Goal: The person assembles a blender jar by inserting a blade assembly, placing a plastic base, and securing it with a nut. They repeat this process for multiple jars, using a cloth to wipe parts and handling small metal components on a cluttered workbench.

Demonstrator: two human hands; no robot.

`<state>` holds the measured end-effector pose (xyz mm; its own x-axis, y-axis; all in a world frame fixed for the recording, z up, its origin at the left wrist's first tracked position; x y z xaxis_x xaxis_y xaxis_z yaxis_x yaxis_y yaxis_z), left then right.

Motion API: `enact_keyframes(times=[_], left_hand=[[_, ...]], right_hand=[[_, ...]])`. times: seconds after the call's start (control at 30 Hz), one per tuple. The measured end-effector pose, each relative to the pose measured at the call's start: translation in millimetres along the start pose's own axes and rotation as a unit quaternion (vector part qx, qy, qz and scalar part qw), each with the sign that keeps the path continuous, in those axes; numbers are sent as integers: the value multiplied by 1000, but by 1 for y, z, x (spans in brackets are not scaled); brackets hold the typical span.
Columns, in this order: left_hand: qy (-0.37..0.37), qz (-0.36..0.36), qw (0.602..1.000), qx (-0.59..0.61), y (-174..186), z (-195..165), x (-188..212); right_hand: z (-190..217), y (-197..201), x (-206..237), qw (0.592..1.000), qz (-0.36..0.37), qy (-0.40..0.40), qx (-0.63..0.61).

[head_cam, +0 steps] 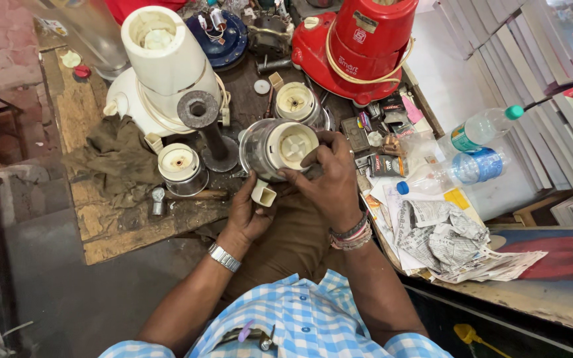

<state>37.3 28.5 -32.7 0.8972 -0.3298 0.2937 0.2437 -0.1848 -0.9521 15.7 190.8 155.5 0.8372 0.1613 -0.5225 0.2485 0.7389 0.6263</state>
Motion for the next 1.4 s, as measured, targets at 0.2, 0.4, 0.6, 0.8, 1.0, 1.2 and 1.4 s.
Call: enact_keyframes(times=[0.2, 0.4, 0.6, 0.8, 1.0, 1.2, 1.4], left_hand=[[8, 4, 1000, -6, -11, 0, 4], [35, 28, 989, -143, -23, -5, 13], [21, 65, 988, -138, -26, -31, -2], [-22, 132, 974, -184, -53, -15, -6], [-33, 161, 966, -199, -77, -11, -7], [-40, 170, 963, -204, -80, -16, -10], [-43, 173, 961, -211, -84, -19, -8]], right_hand=[[-1, -5, 4, 1000, -23, 2, -14], [-11, -17, 8, 948, -41, -87, -303], [-19, -20, 11, 869, -65, -174, -458], [-4, -33, 20, 860, 21, -196, -470], [-2, -32, 21, 887, 26, -180, -424], [3, -32, 22, 890, 36, -164, -423], [6, -31, 20, 887, 37, -152, -434]])
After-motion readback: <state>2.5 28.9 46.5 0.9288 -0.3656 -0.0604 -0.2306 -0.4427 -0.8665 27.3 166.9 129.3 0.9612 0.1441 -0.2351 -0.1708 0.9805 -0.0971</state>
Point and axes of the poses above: each hand's wrist, its own x-axis away from the middle knuckle, its own y-axis out of the back of the hand, z = x × y, the point moved 2 cm from there along -x, towards the middle knuckle, and after that the axes turned 3 degrees about -y, right-handed, at the moved point
